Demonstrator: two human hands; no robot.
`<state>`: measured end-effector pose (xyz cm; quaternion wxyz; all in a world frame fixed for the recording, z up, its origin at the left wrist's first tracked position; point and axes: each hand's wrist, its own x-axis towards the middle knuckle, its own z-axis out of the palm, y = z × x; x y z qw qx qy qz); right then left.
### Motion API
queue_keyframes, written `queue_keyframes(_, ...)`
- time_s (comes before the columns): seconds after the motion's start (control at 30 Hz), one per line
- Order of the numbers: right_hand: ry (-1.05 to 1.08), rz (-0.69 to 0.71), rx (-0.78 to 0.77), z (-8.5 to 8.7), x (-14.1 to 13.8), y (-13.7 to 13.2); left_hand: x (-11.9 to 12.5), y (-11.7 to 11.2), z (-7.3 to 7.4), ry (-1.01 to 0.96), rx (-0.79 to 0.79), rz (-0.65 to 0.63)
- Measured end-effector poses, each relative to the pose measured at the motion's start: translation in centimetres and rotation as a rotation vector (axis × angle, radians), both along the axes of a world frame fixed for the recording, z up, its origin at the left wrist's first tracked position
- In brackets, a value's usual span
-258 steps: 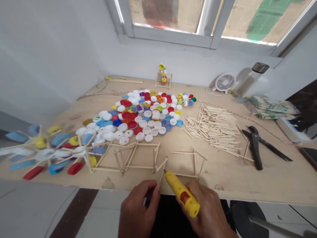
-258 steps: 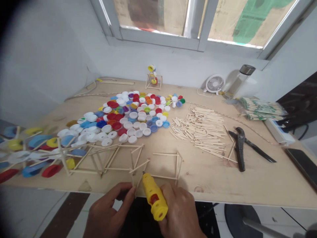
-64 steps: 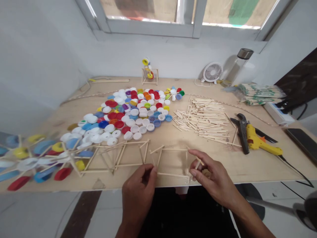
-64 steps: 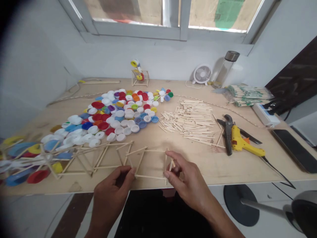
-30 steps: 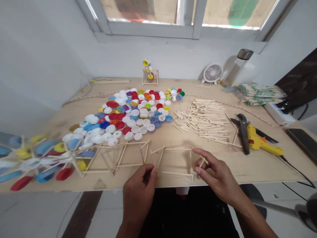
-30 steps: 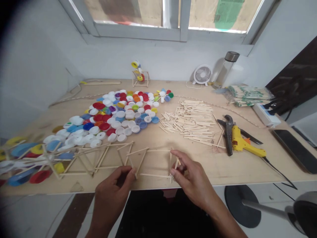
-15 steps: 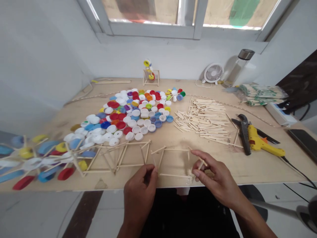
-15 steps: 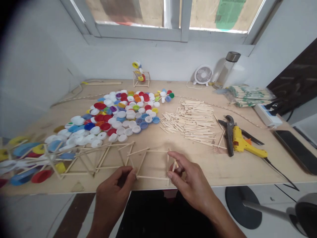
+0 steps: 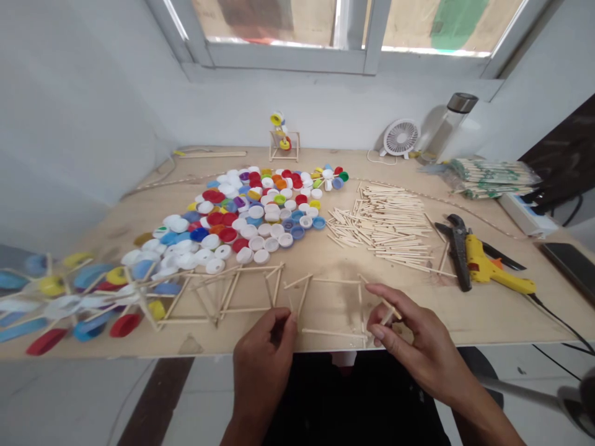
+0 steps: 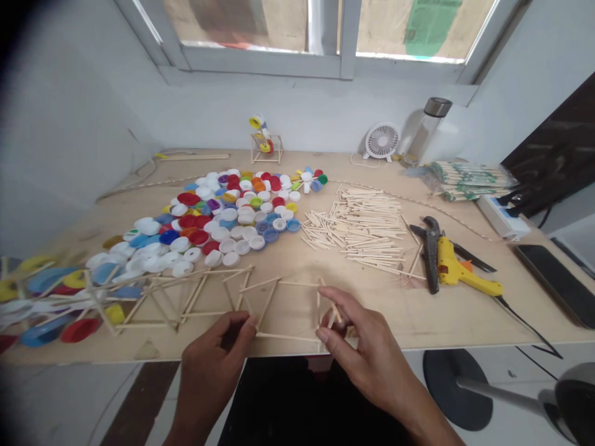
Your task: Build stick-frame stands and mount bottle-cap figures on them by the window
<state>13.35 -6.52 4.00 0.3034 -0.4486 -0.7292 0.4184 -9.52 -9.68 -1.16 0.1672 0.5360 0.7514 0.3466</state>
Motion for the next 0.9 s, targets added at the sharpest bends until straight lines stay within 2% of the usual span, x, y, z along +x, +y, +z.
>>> queue_keyframes(0.2,0.007,-0.003,0.001,0.2,-0.3,-0.1,0.0,-0.1,-0.3,0.001,0.007,0.009)
queue_keyframes(0.6,0.144,-0.058,-0.204,-2.7,-0.9,1.2,-0.1,-0.1,-0.2,0.002,0.028,-0.007)
queue_keyframes(0.9,0.162,-0.059,-0.250,-3.6,-1.1,1.4,-0.1,0.0,-0.4,0.001,0.022,-0.005)
